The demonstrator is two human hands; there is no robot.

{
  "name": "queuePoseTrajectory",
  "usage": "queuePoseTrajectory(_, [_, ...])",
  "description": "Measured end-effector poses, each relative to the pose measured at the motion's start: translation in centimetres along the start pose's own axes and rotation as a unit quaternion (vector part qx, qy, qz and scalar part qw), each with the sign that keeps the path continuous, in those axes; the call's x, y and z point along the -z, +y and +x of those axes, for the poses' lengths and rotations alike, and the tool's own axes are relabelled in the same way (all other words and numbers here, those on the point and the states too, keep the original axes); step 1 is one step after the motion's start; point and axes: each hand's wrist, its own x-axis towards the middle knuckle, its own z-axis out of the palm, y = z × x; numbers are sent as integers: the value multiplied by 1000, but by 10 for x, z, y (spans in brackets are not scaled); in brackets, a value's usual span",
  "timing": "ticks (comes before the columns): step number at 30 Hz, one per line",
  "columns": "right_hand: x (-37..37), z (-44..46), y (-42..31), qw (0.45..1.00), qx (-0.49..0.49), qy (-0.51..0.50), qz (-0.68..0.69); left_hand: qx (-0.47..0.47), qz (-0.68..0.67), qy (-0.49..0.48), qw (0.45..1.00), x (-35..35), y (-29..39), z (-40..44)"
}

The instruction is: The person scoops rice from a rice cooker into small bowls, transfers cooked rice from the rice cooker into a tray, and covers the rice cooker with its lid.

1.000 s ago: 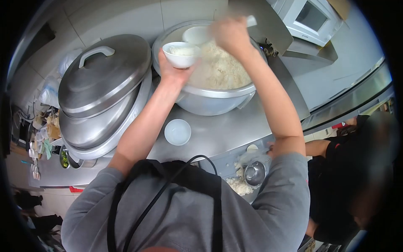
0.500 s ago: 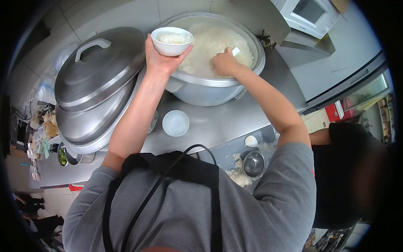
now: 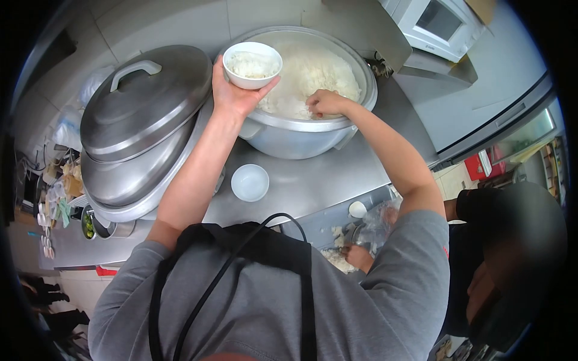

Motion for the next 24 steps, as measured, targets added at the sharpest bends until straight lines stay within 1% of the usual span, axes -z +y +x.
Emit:
queuePoseTrajectory(2, [7,-2,6,998,33,-14,53,-9,18,13,1000,0,2,0])
queuePoseTrajectory(6, [31,-2,30,994,73,-20,79,-30,48,37,998,0,4,-4])
queuePoseTrajectory(8, [56,-11,26,992,60,34,108,-34,88,35,995,4,2,-1])
queuePoseTrajectory(9, [71,-16,18,995,48,83,34,-34,87,35,995,7,0,0])
queuePoseTrajectory(10, [87,-23,9,990,35,132,-40,-31,118,52,991,9,-4,2])
queuePoseTrajectory(11, [100,-30,-6,979,28,187,-71,-29,149,68,986,9,-7,4])
queuePoseTrajectory(12, [106,-31,-20,965,21,241,-101,-29,149,67,986,7,-11,4])
queuePoseTrajectory(13, [105,-26,-32,908,47,350,-227,-13,155,64,986,4,-15,4])
queuePoseTrajectory(15, [90,-22,-64,820,111,439,-349,4,162,59,985,3,-23,9])
queuePoseTrajectory(16, [80,-22,-84,786,100,423,-439,30,90,33,995,8,-27,19])
queuePoseTrajectory(17, [68,-27,-111,769,36,376,-516,55,19,5,998,13,-29,26])
queuePoseTrajectory(18, [61,-30,-116,766,38,379,-517,51,20,2,998,17,-30,29])
queuePoseTrajectory(20, [52,-28,-118,736,108,385,-547,75,-62,-14,995,22,-29,34])
queuePoseTrajectory(21, [57,-27,-113,763,115,390,-502,72,-62,-16,995,18,-27,32])
queuePoseTrajectory(22, [64,-30,-109,761,117,391,-503,63,-50,-3,997,13,-25,26])
queuePoseTrajectory(24, [80,-39,-104,847,43,398,-351,52,-41,9,998,6,-23,18])
